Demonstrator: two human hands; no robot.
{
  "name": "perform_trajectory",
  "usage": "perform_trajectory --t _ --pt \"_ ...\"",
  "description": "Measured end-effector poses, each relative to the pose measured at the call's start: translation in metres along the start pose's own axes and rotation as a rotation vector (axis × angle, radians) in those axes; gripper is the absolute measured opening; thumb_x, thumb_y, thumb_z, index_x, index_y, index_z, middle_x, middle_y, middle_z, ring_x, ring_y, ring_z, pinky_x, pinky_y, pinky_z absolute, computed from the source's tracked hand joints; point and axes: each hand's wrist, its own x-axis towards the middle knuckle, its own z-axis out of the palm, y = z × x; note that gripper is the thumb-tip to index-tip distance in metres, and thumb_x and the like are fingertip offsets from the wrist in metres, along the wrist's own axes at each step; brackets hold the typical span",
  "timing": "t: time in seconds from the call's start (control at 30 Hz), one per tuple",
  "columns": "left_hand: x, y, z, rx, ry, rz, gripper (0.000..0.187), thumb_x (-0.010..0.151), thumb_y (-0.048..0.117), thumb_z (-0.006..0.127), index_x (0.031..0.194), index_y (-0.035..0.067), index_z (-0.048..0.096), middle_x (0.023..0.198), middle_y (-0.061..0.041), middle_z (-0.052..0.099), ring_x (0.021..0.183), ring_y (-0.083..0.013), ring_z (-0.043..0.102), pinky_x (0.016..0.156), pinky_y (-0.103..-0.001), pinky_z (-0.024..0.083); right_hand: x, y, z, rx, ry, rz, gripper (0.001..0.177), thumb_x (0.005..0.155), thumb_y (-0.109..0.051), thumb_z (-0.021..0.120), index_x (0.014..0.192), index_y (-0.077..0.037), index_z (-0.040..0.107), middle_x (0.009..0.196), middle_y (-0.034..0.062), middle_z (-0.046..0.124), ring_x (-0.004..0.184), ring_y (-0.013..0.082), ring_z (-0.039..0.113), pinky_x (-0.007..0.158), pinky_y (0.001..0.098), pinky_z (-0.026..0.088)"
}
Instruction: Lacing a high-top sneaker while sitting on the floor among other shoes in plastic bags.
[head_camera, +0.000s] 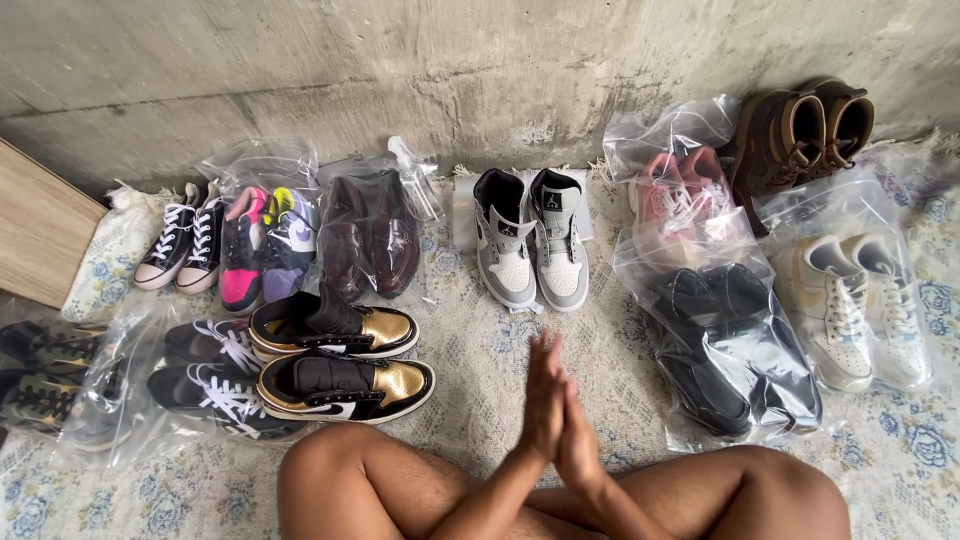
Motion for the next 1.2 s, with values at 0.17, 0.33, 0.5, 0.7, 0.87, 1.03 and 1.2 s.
perform_trajectory --t 0.17,0.33,0.5,0.7,0.87,1.03,1.2 --pt "0.001 0.014 -0.017 -0.191 0.082 -0.146 0.049 0.097 0.033 0.041 0.132 0.000 0.051 0.124 -0.016 0.056 0.113 -0.0260 0.055 0.096 -0.040 0.047 0.015 0.035 -0.011 -0.259 -0.134 -0.236 0.047 0.093 -0.014 0.050 0.138 -0.001 0.048 0.130 0.0214 0.053 0.099 0.0221 0.043 0.079 0.0304 0.033" --pt "0.004 -0.021 -0.025 -0.367 0.247 -0.471 0.040 0.110 0.031 0.051 0.078 0.009 0.057 0.054 0.004 0.044 0.039 -0.0072 0.036 0.037 -0.024 0.030 0.045 0.035 -0.038 -0.435 0.111 -0.252 0.011 0.087 -0.005 0.074 0.095 -0.001 0.081 0.063 0.0115 0.078 0.038 0.0119 0.064 0.031 0.0182 0.057" --pt "-0.009 -0.015 0.008 0.555 -0.088 -0.281 0.066 0.108 0.053 0.015 0.057 0.021 0.039 0.051 0.009 0.030 0.045 -0.0085 0.029 0.046 -0.025 0.027 0.069 0.073 -0.065 -0.314 0.252 -0.326 0.051 0.101 -0.022 0.041 0.051 -0.015 0.045 0.049 0.0011 0.043 0.046 0.0127 0.036 0.048 0.0272 0.035" --pt "0.037 0.021 0.002 0.419 -0.083 -0.215 0.062 0.099 0.045 0.059 0.137 -0.001 0.043 0.136 -0.028 0.046 0.129 -0.0389 0.053 0.101 -0.049 0.051 0.124 0.062 -0.086 -0.603 0.293 -0.174 0.032 0.100 -0.027 0.068 0.118 -0.001 0.067 0.106 0.0225 0.070 0.105 0.0361 0.067 0.086 0.0451 0.054" --pt "0.110 0.035 -0.001 0.527 0.019 -0.125 0.085 0.091 0.029 0.069 0.153 -0.008 0.023 0.154 -0.033 0.031 0.146 -0.0419 0.033 0.119 -0.054 0.031 0.178 -0.013 -0.074 -0.767 0.358 -0.094 0.067 0.089 -0.020 0.077 0.144 0.000 0.043 0.134 0.0244 0.052 0.130 0.0382 0.051 0.108 0.0502 0.045" --pt "0.183 -0.005 0.008 0.583 0.068 -0.043 0.098 0.085 0.025 0.077 0.155 -0.010 0.019 0.158 -0.033 0.029 0.148 -0.0423 0.030 0.123 -0.054 0.026 0.239 -0.025 -0.070 -0.811 0.378 -0.049 0.098 0.082 -0.028 0.084 0.157 -0.002 0.027 0.150 0.0264 0.040 0.141 0.0419 0.042 0.118 0.0562 0.035" --pt "0.235 -0.049 0.027 0.677 0.318 0.213 0.109 0.057 0.034 0.086 0.147 -0.005 0.037 0.133 -0.027 0.056 0.121 -0.0452 0.060 0.102 -0.056 0.052 0.293 -0.017 -0.070 -0.931 0.394 -0.225 0.110 0.070 -0.036 0.088 0.153 0.002 0.028 0.147 0.0303 0.037 0.134 0.0536 0.044 0.112 0.0647 0.039"
